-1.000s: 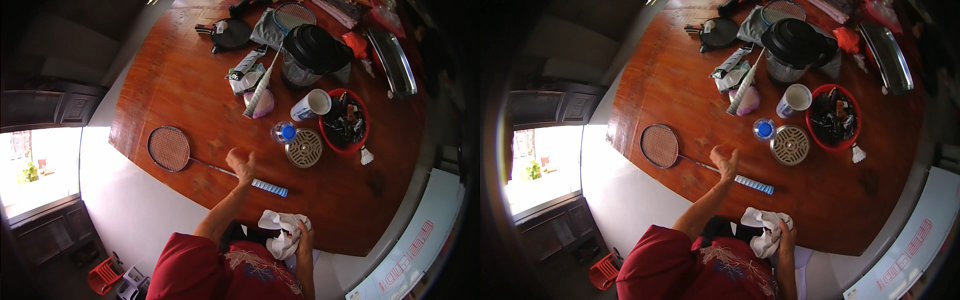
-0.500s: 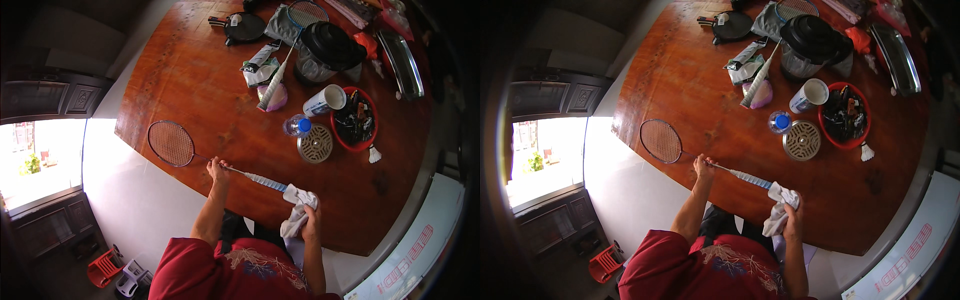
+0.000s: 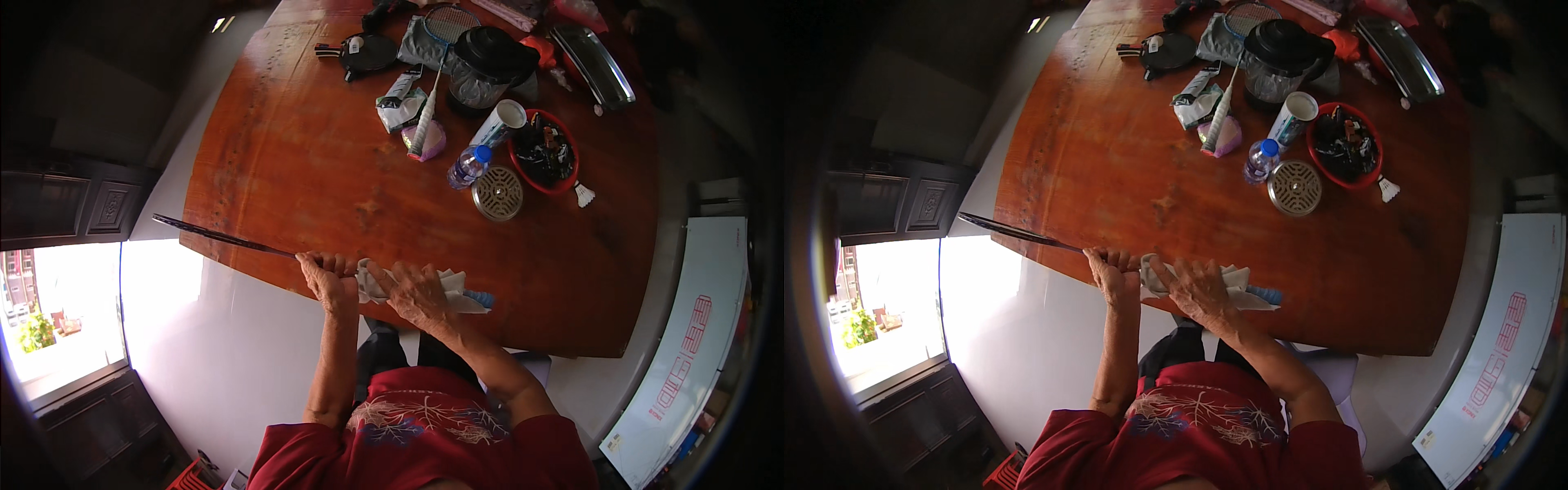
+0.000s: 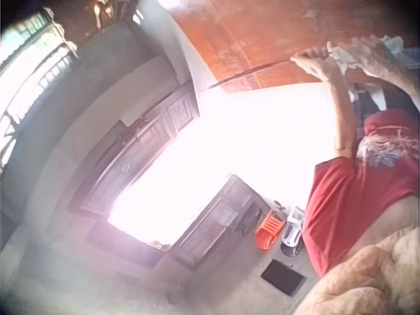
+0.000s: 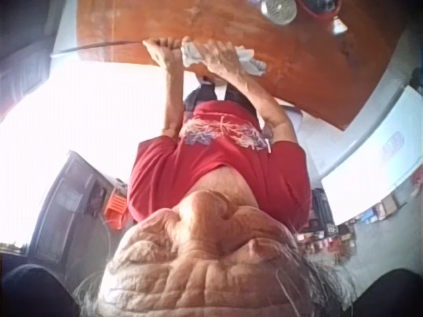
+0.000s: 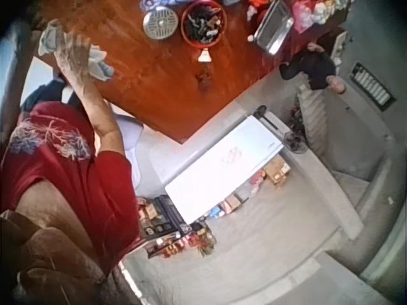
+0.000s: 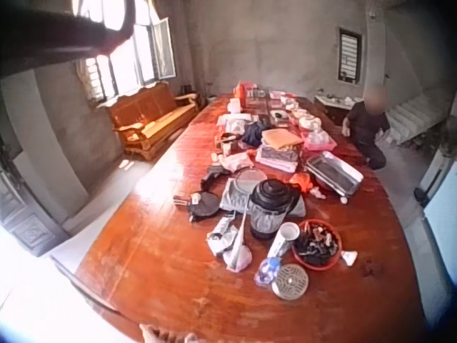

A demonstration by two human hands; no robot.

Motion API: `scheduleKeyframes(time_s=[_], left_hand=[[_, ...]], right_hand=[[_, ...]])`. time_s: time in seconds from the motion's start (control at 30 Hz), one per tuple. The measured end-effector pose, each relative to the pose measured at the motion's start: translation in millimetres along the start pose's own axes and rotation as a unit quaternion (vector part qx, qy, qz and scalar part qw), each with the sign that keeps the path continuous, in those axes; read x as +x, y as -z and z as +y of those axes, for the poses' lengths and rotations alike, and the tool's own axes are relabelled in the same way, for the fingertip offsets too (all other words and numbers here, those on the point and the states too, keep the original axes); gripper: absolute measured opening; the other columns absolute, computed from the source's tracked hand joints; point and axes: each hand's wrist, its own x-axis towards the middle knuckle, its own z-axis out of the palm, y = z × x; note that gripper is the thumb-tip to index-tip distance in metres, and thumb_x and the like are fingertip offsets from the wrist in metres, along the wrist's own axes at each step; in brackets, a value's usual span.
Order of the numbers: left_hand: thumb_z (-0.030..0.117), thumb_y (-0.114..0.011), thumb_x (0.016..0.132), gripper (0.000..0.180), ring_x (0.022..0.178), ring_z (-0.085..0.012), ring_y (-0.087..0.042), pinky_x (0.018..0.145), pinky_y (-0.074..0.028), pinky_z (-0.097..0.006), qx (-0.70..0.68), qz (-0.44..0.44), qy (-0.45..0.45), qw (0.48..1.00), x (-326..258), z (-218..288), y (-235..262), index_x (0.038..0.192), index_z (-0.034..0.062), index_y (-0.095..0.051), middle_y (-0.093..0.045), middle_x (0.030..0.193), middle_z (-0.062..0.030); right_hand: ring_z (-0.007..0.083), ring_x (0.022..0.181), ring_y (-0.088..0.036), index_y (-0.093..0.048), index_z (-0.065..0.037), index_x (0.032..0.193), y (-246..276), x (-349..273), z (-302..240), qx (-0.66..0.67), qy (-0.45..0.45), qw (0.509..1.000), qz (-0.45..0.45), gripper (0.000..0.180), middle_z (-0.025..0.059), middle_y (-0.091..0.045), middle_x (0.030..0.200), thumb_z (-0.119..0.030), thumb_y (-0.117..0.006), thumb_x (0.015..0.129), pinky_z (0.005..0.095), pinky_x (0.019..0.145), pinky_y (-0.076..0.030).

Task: The person wipes a purple plastic chair with a cloth, then moves to a table and wipes a cylindrical container, a small metal lid, a water bottle, and a badminton racket with a cloth.

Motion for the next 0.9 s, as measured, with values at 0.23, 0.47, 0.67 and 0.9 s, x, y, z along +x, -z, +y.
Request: scheduleKeyframes(time_s=[0.23, 0.47, 0.67, 0.9], left_hand=[[0.046, -0.043, 0.093, 0.039, 0.045, -0.0088, -0.018, 0.040, -0.017, -0.024, 0.006, -0.057, -0.048, 0.997, -21, 73, 1, 0.070, 0.0149, -0.038, -0.021, 0.053, 0.0033], [0.043, -0.040, 0.095, 0.037, 0.043, -0.0068, -0.017, 0.038, -0.016, -0.023, 0.016, -0.231, -0.082, 0.969, -33, 160, 18, 0.071, 0.0149, -0.036, -0.022, 0.052, 0.0042], [0.044, -0.040, 0.094, 0.038, 0.043, -0.0076, -0.015, 0.039, -0.016, -0.023, -0.043, -0.306, 0.007, 0.951, -61, 159, 20, 0.070, 0.0154, -0.036, -0.019, 0.052, 0.0046], [0.043, -0.041, 0.094, 0.037, 0.042, -0.0088, -0.015, 0.037, -0.015, -0.025, -0.077, -0.363, 0.053, 0.927, -80, 181, 52, 0.071, 0.0137, -0.039, -0.019, 0.051, 0.0038]], right_hand=[[0.0367, 0.072, -0.059, -0.046, -0.003, 0.116, 5, -59, -32, 0.349, -0.194, 0.909, 0.121, 0.032, 0.0164, -0.057, 0.082, -0.014, -0.053, 0.087, 0.0432, 0.059, -0.048], [0.0143, 0.083, -0.057, -0.053, 0.000, 0.106, 61, -113, -37, 0.640, -0.321, 0.689, 0.114, 0.031, 0.0072, -0.060, 0.092, -0.024, -0.050, 0.088, 0.0281, 0.076, -0.047], [0.0297, 0.088, -0.058, -0.046, -0.002, 0.112, 82, -12, -120, 0.296, 0.088, 0.940, 0.146, 0.030, 0.0148, -0.056, 0.096, -0.017, -0.050, 0.087, 0.0365, 0.072, -0.048], [0.0239, 0.101, -0.057, -0.041, -0.005, 0.127, 67, -70, -138, 0.544, 0.063, 0.837, 0.021, 0.044, 0.0121, -0.057, 0.110, -0.013, -0.056, 0.086, 0.0344, 0.086, -0.046]])
